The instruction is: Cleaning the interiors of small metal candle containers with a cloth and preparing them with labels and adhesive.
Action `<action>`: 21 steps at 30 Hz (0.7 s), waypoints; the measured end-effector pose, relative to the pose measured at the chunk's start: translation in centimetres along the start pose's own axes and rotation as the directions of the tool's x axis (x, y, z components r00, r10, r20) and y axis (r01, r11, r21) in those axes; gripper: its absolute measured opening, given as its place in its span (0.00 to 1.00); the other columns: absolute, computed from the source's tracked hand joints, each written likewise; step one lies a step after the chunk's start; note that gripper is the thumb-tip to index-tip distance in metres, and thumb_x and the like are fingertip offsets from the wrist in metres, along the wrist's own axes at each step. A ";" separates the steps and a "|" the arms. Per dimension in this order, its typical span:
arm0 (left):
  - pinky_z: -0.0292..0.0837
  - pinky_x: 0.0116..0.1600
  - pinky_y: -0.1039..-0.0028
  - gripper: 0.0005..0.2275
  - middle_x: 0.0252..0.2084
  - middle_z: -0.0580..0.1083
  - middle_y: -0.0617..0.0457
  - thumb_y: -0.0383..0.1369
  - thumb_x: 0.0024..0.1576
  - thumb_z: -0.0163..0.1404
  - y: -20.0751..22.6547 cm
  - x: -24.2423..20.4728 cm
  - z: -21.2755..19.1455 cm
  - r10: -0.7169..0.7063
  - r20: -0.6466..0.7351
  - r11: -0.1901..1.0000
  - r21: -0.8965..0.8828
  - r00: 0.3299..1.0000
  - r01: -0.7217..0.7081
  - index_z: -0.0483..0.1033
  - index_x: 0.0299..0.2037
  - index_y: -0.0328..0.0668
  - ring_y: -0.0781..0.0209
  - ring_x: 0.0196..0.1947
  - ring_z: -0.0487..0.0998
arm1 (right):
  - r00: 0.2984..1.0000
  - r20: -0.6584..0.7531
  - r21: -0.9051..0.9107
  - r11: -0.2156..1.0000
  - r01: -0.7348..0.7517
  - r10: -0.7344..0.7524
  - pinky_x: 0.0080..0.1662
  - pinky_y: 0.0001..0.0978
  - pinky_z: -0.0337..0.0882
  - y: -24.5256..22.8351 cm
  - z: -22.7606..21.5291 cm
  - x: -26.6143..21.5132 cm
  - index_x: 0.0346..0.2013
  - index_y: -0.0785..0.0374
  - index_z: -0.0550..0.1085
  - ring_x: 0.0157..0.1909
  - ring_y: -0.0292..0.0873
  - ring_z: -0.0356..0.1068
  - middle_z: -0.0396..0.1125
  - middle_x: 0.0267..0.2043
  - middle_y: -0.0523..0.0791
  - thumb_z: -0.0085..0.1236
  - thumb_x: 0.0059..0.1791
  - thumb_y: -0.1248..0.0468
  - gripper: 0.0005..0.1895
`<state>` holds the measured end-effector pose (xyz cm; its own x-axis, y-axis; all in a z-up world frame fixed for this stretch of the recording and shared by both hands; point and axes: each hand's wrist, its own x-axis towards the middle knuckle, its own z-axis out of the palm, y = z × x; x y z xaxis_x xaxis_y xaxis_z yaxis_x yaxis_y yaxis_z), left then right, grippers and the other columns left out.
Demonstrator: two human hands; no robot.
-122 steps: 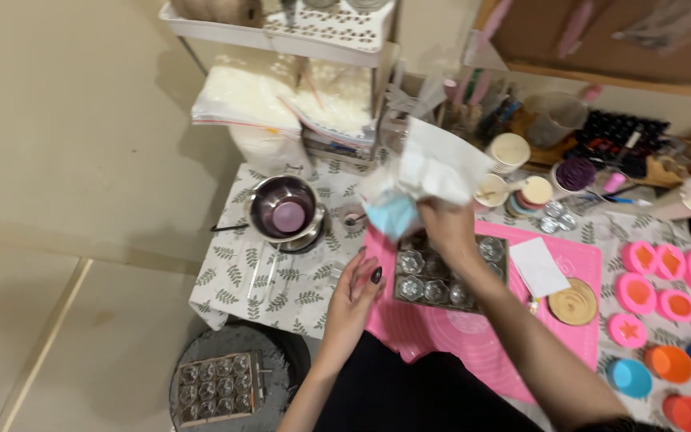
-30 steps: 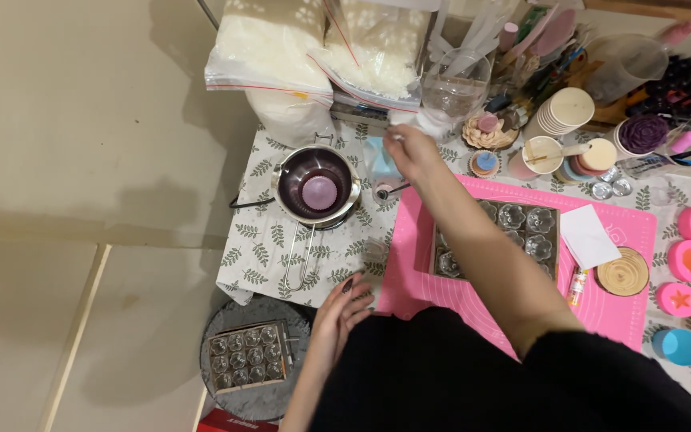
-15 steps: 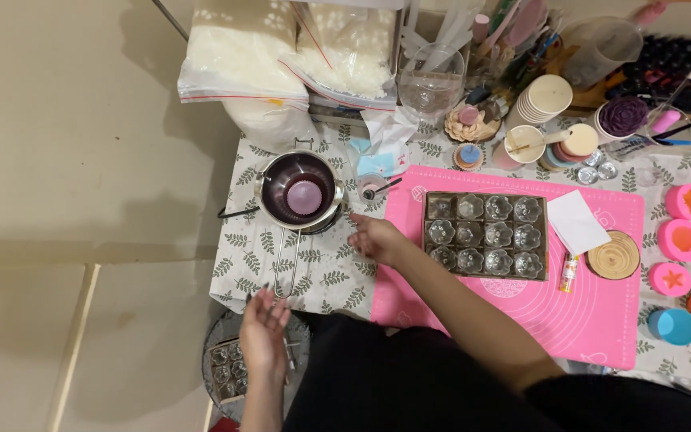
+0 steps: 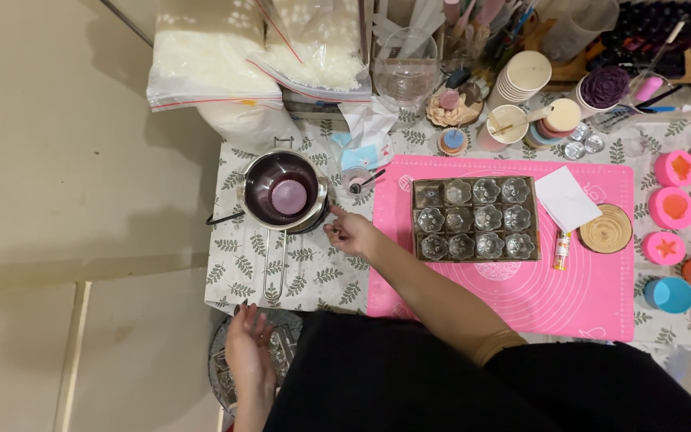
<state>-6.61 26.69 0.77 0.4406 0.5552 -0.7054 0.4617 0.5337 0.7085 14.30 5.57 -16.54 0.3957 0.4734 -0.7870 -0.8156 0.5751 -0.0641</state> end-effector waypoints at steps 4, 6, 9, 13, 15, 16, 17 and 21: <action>0.63 0.58 0.68 0.22 0.61 0.72 0.51 0.40 0.61 0.46 1.4 -1.3 0.9 0.057 -0.030 0.997 0.050 0.998 -0.055 0.65 0.65 0.42 0.59 0.57 0.72 | 0.998 0.049 -0.049 0.998 -0.030 0.032 0.26 0.21 0.58 0.1 -0.2 -0.2 0.75 0.37 0.52 0.26 0.34 0.54 0.63 0.33 0.48 0.30 0.54 0.74 0.37; 0.64 0.62 0.70 0.22 0.61 0.71 0.52 0.38 0.61 0.49 2.1 -2.0 1.7 0.168 0.011 0.972 0.166 0.986 -0.168 0.67 0.64 0.40 0.62 0.58 0.70 | 0.998 0.058 -0.055 0.998 -0.023 0.026 0.25 0.20 0.58 0.1 -0.2 0.2 0.75 0.38 0.52 0.25 0.33 0.53 0.62 0.32 0.47 0.30 0.54 0.73 0.37; 0.62 0.63 0.67 0.23 0.60 0.71 0.50 0.37 0.61 0.50 1.7 -1.9 1.9 0.277 0.076 0.922 0.260 0.958 -0.287 0.66 0.65 0.38 0.62 0.59 0.69 | 0.999 0.054 -0.035 0.999 0.002 0.000 0.25 0.20 0.59 0.3 -1.8 2.5 0.76 0.41 0.54 0.26 0.34 0.57 0.58 0.30 0.45 0.32 0.55 0.70 0.35; 0.63 0.64 0.67 0.28 0.62 0.70 0.49 0.37 0.56 0.54 0.8 -1.1 2.2 0.383 0.204 0.853 0.296 0.901 -0.429 0.63 0.65 0.35 0.59 0.60 0.71 | 0.999 0.046 -0.053 0.999 -0.003 0.006 0.26 0.20 0.59 0.0 -0.2 0.7 0.76 0.39 0.52 0.27 0.34 0.57 0.59 0.32 0.45 0.33 0.55 0.71 0.35; 0.63 0.62 0.62 0.35 0.63 0.68 0.44 0.39 0.49 0.60 1.4 -2.3 3.4 0.429 0.254 0.679 0.542 0.867 -0.495 0.62 0.67 0.34 0.49 0.59 0.68 | 1.000 0.021 -0.133 0.991 -0.018 0.021 0.27 0.19 0.59 0.0 0.5 -0.6 0.76 0.37 0.49 0.26 0.33 0.56 0.64 0.34 0.47 0.32 0.54 0.73 0.38; 0.63 0.62 0.62 0.35 0.63 0.68 0.44 0.39 0.49 0.60 1.7 -2.9 3.9 0.428 0.254 0.680 0.542 0.867 -0.495 0.62 0.67 0.34 0.49 0.59 0.68 | 1.000 0.020 -0.133 0.991 -0.018 0.021 0.27 0.19 0.59 0.1 0.9 -1.8 0.76 0.37 0.49 0.26 0.33 0.56 0.64 0.34 0.47 0.32 0.54 0.73 0.38; 0.60 0.64 0.58 0.38 0.63 0.67 0.40 0.40 0.47 0.63 2.0 -3.4 4.4 0.492 0.296 0.508 0.666 0.819 -0.546 0.61 0.67 0.33 0.45 0.61 0.66 | 1.000 0.022 -0.158 0.987 0.008 -0.004 0.27 0.21 0.61 0.1 1.4 -2.9 0.76 0.43 0.50 0.28 0.34 0.59 0.64 0.35 0.47 0.33 0.54 0.73 0.36; 0.58 0.66 0.53 0.42 0.61 0.68 0.35 0.42 0.45 0.64 3.1 -4.0 6.3 0.556 0.403 0.195 0.787 0.727 -0.585 0.59 0.67 0.29 0.36 0.61 0.65 | 0.990 0.095 -0.289 0.948 0.129 -0.106 0.29 0.27 0.67 1.0 0.6 -6.9 0.73 0.64 0.56 0.29 0.38 0.65 0.67 0.38 0.51 0.37 0.54 0.73 0.30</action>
<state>-2.07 22.08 5.59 0.8872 0.4432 -0.1280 0.4382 -0.7231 0.5340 10.97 3.28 -10.81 0.5183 0.4707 -0.7140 -0.8444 0.4136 -0.3403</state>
